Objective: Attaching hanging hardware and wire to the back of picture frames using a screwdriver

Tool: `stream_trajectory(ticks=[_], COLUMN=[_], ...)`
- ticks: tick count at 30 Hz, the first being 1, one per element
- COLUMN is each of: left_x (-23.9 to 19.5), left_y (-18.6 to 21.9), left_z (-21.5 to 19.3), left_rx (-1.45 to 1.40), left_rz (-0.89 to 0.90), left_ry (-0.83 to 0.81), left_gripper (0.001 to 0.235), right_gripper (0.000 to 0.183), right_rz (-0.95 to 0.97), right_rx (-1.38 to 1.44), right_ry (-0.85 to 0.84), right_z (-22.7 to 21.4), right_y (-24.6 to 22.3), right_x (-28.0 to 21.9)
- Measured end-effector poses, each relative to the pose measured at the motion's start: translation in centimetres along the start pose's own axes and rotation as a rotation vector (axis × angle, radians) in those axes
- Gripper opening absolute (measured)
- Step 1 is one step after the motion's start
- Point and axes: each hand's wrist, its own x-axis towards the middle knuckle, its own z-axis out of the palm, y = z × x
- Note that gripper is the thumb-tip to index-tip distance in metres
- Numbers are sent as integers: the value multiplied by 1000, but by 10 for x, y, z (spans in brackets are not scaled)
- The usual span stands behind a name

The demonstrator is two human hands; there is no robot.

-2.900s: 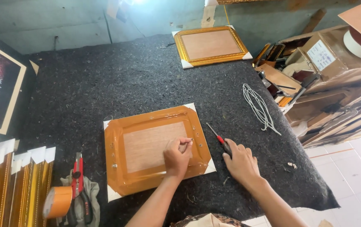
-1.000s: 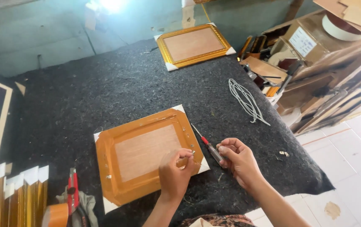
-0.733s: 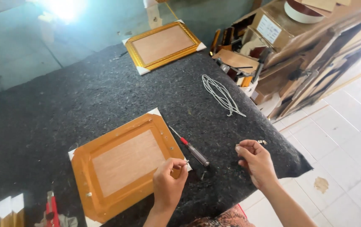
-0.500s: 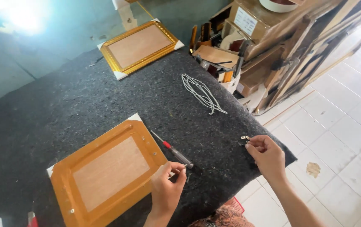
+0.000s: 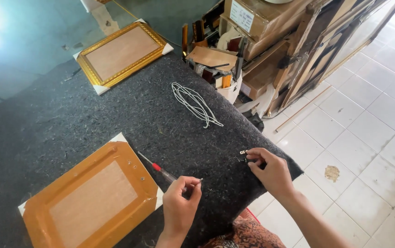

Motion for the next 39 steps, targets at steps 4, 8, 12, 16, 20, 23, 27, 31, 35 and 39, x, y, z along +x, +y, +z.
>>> stream_trajectory(ticks=[4, 8, 12, 16, 20, 23, 27, 31, 35, 39], left_x=[-1, -5, -11, -20, -28, -37, -48, -54, -59, -57], left_y=[1, -1, 1, 8, 10, 10, 9, 2, 2, 1], left_z=[2, -2, -18, -47, -78, -99, -123, -142, -159, -169], left_rx=[-20, -41, -24, -34, -67, -31, -26, 80, 82, 56], left_rz=[-14, 70, 108, 141, 206, 276, 371, 445, 449, 415], left_ry=[34, 130, 214, 281, 375, 462, 563, 609, 577, 535], left_gripper=[4, 6, 10, 19, 1, 5, 9, 6, 3, 2], right_gripper=[24, 17, 12, 11, 15, 18, 20, 26, 26, 25], right_rz=[80, 139, 99, -20, -69, -87, 13, 113, 45, -62], right_rx=[28, 64, 97, 218, 418, 522, 697, 810, 823, 765], right_ry=[24, 16, -150, -321, -493, -541, -606, -669, -644, -601], right_z=[-9, -7, 12, 41, 68, 86, 101, 113, 118, 120], right_y=[-12, -34, -68, -106, -147, -169, -197, -208, -218, -223], right_x=[4, 7, 4, -12, -37, -53, -68, -78, -84, -85])
